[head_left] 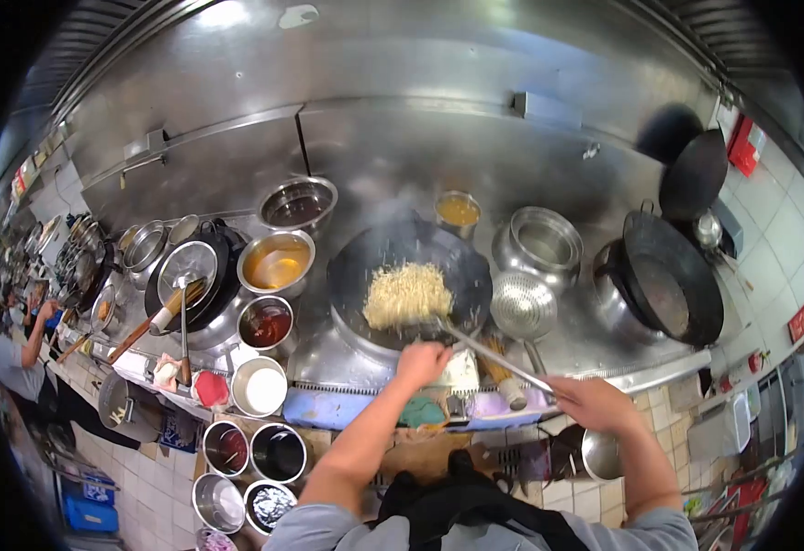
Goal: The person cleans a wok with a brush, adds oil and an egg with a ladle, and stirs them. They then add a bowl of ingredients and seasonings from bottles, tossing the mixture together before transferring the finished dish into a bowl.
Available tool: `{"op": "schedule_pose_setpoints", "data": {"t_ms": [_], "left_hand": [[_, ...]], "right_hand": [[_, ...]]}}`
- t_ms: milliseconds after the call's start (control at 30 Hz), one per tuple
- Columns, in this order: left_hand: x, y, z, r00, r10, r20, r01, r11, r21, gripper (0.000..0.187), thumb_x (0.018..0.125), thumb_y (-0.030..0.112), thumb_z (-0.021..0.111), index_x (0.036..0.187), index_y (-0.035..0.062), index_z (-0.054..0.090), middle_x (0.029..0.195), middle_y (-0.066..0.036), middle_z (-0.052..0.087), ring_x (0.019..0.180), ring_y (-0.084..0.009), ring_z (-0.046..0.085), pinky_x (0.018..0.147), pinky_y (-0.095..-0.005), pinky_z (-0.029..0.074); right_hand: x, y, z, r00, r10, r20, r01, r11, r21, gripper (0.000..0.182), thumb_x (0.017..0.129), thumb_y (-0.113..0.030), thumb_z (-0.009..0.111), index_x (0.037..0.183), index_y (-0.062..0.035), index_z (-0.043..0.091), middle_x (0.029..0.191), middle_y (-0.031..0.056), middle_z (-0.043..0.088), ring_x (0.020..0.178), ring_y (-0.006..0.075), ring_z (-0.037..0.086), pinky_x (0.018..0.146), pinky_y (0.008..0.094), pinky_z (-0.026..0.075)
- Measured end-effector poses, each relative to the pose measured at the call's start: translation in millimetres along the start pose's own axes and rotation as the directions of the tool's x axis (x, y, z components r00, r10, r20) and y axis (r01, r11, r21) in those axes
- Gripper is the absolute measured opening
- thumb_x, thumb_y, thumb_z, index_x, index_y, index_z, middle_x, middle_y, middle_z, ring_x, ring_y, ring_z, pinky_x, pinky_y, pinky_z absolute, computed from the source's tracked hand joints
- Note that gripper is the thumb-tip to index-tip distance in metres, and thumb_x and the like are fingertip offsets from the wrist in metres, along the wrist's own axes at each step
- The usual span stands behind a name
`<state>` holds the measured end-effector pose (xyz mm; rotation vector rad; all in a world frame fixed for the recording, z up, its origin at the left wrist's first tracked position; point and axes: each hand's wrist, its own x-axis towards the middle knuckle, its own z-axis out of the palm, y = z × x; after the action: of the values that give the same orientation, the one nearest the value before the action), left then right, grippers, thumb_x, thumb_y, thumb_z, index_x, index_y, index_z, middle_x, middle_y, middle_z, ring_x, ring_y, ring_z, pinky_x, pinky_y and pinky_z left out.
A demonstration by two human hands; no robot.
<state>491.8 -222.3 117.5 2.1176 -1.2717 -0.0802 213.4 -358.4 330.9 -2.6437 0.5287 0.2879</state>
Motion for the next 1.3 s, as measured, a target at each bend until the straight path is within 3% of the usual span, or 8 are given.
{"op": "schedule_pose_setpoints", "data": {"t_ms": [200,500,833,1000,1100,1200,1267,1300], "left_hand": [[-5,71,-74,0.99,0.075,0.12,-0.078,0.997,0.015,0.039,0.094,0.043,0.051,0.084,0.0109,0.071,0.068,-0.014,0.065,0.062,-0.034,0.064,0.062,-0.0439,0.053],[-37,19,41,0.998,0.042,-0.044,-0.044,0.997,-0.06,0.031,0.09,0.034,0.057,0.074,0.0102,0.068,0.065,-0.014,0.064,0.065,-0.036,0.064,0.062,-0.0479,0.051],[13,-34,29,0.977,0.015,-0.215,0.0,0.998,0.069,0.032,0.09,0.039,0.056,0.077,0.0124,0.07,0.075,-0.009,0.067,0.078,-0.0289,0.063,0.074,-0.0441,0.045],[14,-37,35,0.969,-0.006,-0.246,0.028,0.996,0.083,0.034,0.09,0.04,0.056,0.079,0.0116,0.071,0.075,-0.008,0.067,0.079,-0.0293,0.063,0.075,-0.0432,0.044],[10,-24,29,0.967,-0.098,-0.234,0.133,0.981,0.141,0.033,0.089,0.042,0.056,0.081,0.0138,0.072,0.079,-0.005,0.066,0.086,-0.0247,0.061,0.081,-0.0437,0.039],[9,-21,30,0.961,-0.172,-0.215,0.202,0.972,0.124,0.032,0.088,0.044,0.058,0.083,0.0161,0.073,0.083,-0.002,0.065,0.092,-0.0206,0.058,0.086,-0.0445,0.033],[9,-23,33,0.951,-0.17,-0.257,0.208,0.97,0.129,0.03,0.087,0.043,0.059,0.084,0.0166,0.073,0.079,-0.001,0.064,0.091,-0.0206,0.058,0.083,-0.0447,0.035],[7,-18,30,0.943,-0.203,-0.265,0.236,0.967,0.099,0.03,0.087,0.044,0.059,0.083,0.0172,0.073,0.083,-0.003,0.063,0.093,-0.0227,0.057,0.081,-0.0452,0.035]], "right_hand": [[-47,-4,-89,0.991,0.023,0.135,0.016,0.96,-0.28,0.048,0.084,-0.024,0.065,0.131,-0.0242,0.057,0.094,0.0098,0.07,0.08,0.0311,0.067,0.072,0.0385,0.053],[111,11,52,0.949,-0.046,-0.312,0.025,0.997,-0.072,0.046,0.085,-0.017,0.059,0.13,-0.0221,0.055,0.096,0.0187,0.067,0.086,0.0415,0.062,0.077,0.0462,0.05],[86,83,66,0.981,-0.071,-0.179,0.053,0.993,-0.105,0.05,0.085,-0.014,0.06,0.134,-0.0145,0.049,0.1,0.0184,0.067,0.086,0.0392,0.064,0.077,0.0451,0.052],[180,70,59,0.988,0.133,-0.081,-0.085,0.896,0.435,0.049,0.091,-0.017,0.052,0.137,-0.0037,0.043,0.105,0.0205,0.064,0.088,0.0355,0.065,0.082,0.0423,0.05],[225,71,121,0.892,0.097,-0.441,-0.024,0.986,0.167,0.054,0.093,-0.019,0.049,0.144,-0.0079,0.035,0.097,0.0249,0.065,0.088,0.0391,0.064,0.084,0.0431,0.05],[240,31,128,0.956,0.273,0.108,-0.266,0.649,0.713,0.062,0.093,-0.022,0.052,0.148,-0.0073,0.026,0.088,0.0215,0.065,0.075,0.0315,0.062,0.077,0.0394,0.052],[219,13,79,0.983,0.168,0.07,-0.179,0.835,0.521,0.058,0.093,-0.02,0.053,0.146,-0.0088,0.032,0.089,0.0197,0.066,0.077,0.0276,0.063,0.077,0.0382,0.051],[244,58,104,0.926,-0.187,-0.329,0.246,0.958,0.146,0.053,0.092,-0.018,0.054,0.142,-0.0091,0.04,0.087,0.0172,0.065,0.075,0.0251,0.063,0.076,0.0383,0.051]]}}
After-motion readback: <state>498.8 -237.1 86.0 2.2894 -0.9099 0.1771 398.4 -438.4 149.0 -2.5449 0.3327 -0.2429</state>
